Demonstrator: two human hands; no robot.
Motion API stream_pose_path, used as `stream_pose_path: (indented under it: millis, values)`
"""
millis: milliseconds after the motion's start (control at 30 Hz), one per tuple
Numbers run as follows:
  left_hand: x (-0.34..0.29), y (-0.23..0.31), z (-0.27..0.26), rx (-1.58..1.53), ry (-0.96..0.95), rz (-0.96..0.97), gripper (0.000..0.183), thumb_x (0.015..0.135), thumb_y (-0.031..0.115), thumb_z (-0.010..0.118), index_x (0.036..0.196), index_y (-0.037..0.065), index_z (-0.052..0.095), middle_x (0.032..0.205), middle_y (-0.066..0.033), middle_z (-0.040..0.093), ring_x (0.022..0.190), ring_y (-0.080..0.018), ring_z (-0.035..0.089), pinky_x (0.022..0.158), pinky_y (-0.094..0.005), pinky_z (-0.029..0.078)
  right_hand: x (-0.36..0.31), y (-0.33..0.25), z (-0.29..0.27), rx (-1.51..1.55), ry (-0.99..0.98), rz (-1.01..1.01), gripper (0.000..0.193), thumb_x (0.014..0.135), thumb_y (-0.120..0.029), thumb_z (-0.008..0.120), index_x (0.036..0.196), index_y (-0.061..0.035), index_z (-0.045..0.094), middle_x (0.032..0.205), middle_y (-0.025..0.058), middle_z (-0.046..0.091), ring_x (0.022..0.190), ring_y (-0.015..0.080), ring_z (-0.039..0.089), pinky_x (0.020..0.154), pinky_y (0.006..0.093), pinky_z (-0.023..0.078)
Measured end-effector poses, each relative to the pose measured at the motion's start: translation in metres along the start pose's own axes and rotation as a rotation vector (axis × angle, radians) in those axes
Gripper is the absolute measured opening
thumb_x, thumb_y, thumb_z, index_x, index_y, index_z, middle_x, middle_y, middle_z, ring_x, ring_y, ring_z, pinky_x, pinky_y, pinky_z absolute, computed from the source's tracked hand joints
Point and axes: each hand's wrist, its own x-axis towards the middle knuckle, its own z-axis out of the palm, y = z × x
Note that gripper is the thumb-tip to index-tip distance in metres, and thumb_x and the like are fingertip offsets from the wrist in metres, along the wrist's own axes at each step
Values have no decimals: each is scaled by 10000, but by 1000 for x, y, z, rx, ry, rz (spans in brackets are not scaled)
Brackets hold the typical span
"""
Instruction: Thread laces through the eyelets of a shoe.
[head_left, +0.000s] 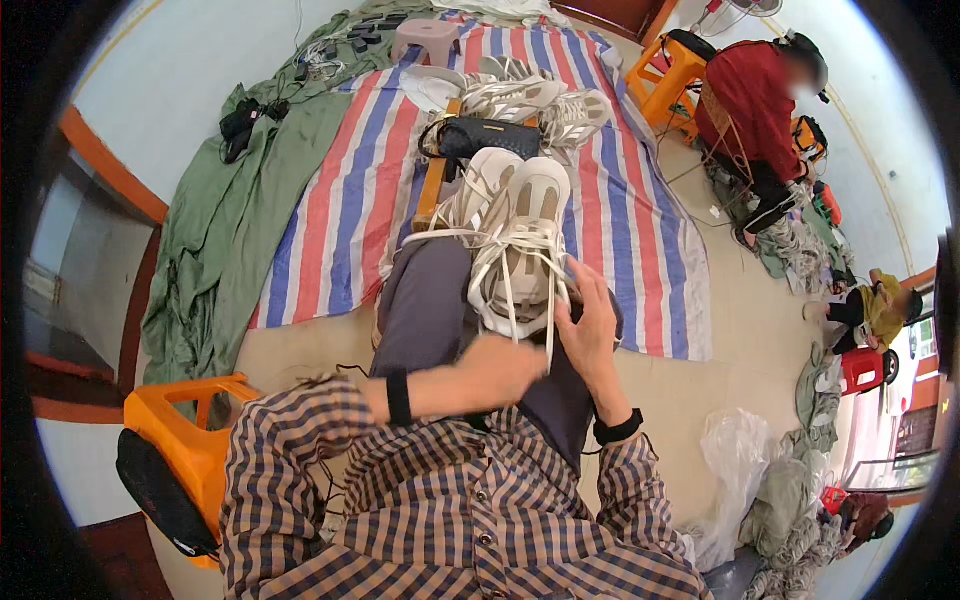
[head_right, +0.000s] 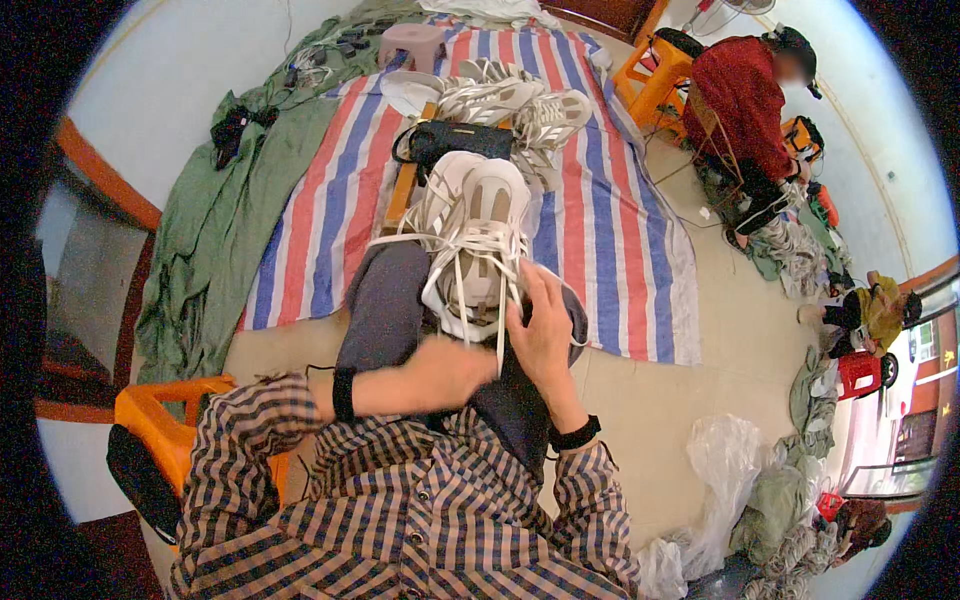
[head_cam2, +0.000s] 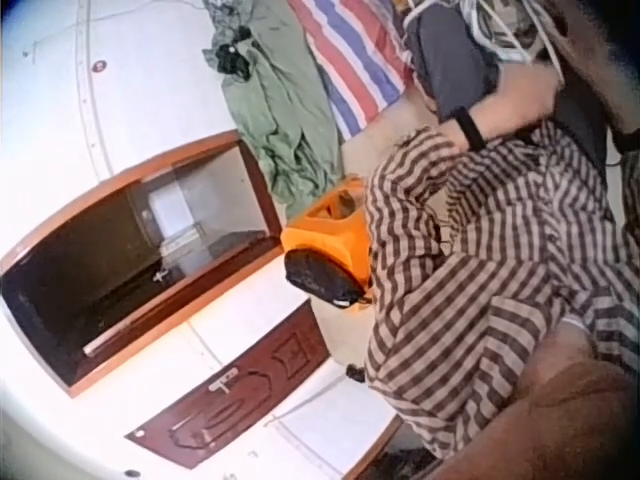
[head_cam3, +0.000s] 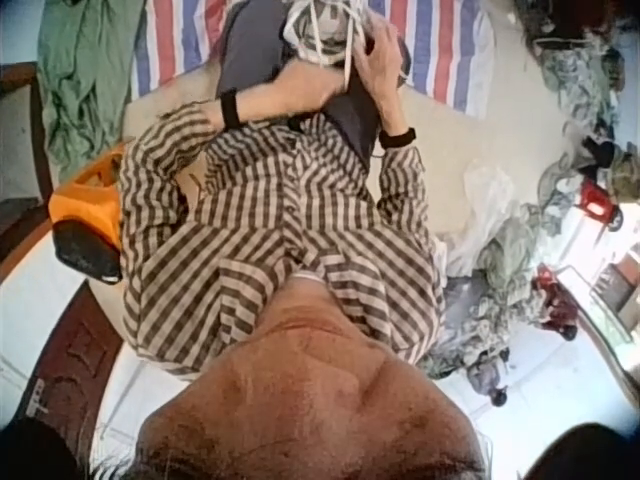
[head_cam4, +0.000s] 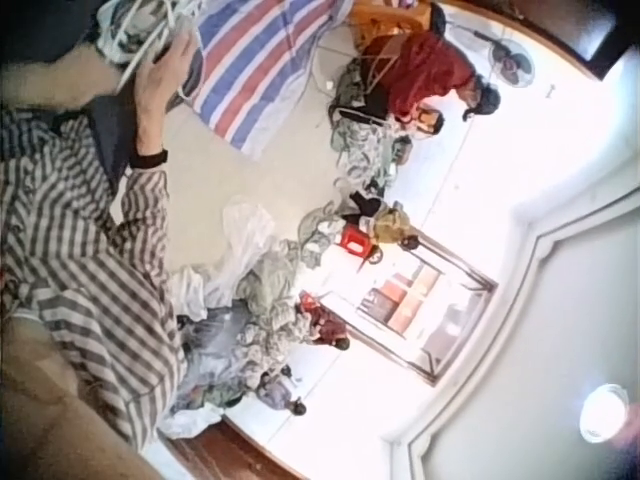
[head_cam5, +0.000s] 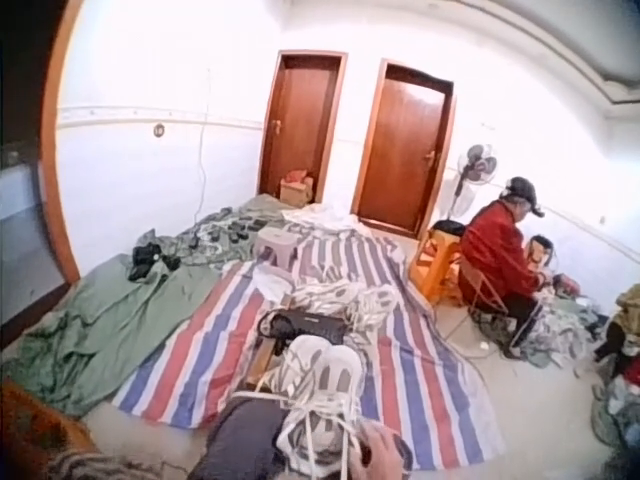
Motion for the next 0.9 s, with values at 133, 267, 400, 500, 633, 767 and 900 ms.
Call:
stream_pose_path:
  millis: [133, 267, 400, 500, 633, 767, 900]
  values:
    - [-38, 38, 7, -199, -219, 61, 97, 861, 172, 523, 870, 84, 561, 793, -124, 628, 738, -353, 633, 592, -471, 481, -2, -11, -2, -104, 83, -146, 443, 784, 14, 625, 1216, -46, 554, 1159, 171, 566, 1055, 354, 564, 899, 390, 457]
    - [-45, 52, -33, -433, -69, 90, 124, 921, 207, 491, 871, 99, 522, 776, -88, 579, 725, -322, 610, 577, -456, 479, -29, -1, -16, -6, 119, -83, 229, 797, 86, 593, 1003, -10, 621, 963, 131, 606, 925, 294, 593, 811, 340, 474]
    - [-49, 73, -42, -539, -11, 244, 79, 891, 159, 503, 893, 93, 545, 755, -110, 593, 707, -359, 608, 565, -454, 461, -44, -24, -22, 93, -98, -27, 283, 796, 76, 609, 1061, -23, 620, 1033, 137, 622, 941, 294, 613, 804, 344, 499]
    - [-48, 104, -35, -615, -169, 365, 90, 873, 163, 526, 859, 80, 558, 764, -119, 611, 704, -360, 614, 567, -447, 469, -41, -63, -15, 126, -192, -145, 321, 807, 23, 641, 1122, -33, 615, 1080, 141, 636, 958, 308, 623, 796, 359, 509]
    - [-34, 102, -25, -701, -176, 340, 127, 900, 186, 520, 852, 84, 579, 785, -103, 615, 708, -326, 617, 621, -420, 490, -41, -53, -8, 179, -309, -276, 301, 849, -37, 629, 1150, -40, 614, 927, 129, 665, 866, 298, 647, 742, 349, 515]
    - [-25, 65, -10, -753, 102, 273, 139, 901, 185, 554, 886, 91, 654, 799, -87, 631, 699, -282, 628, 652, -373, 504, -71, -33, -36, 521, -475, 553, 262, 1001, -204, 486, 1132, -36, 638, 700, 62, 638, 658, 109, 597, 626, 272, 478]
    - [-18, 15, -36, -657, 203, -110, 126, 878, 103, 562, 932, 66, 670, 826, -95, 623, 770, -254, 616, 692, -327, 484, -105, -14, -53, 553, -282, 490, 302, 1008, -222, 464, 1126, 2, 628, 675, 57, 630, 637, 111, 594, 639, 260, 481]
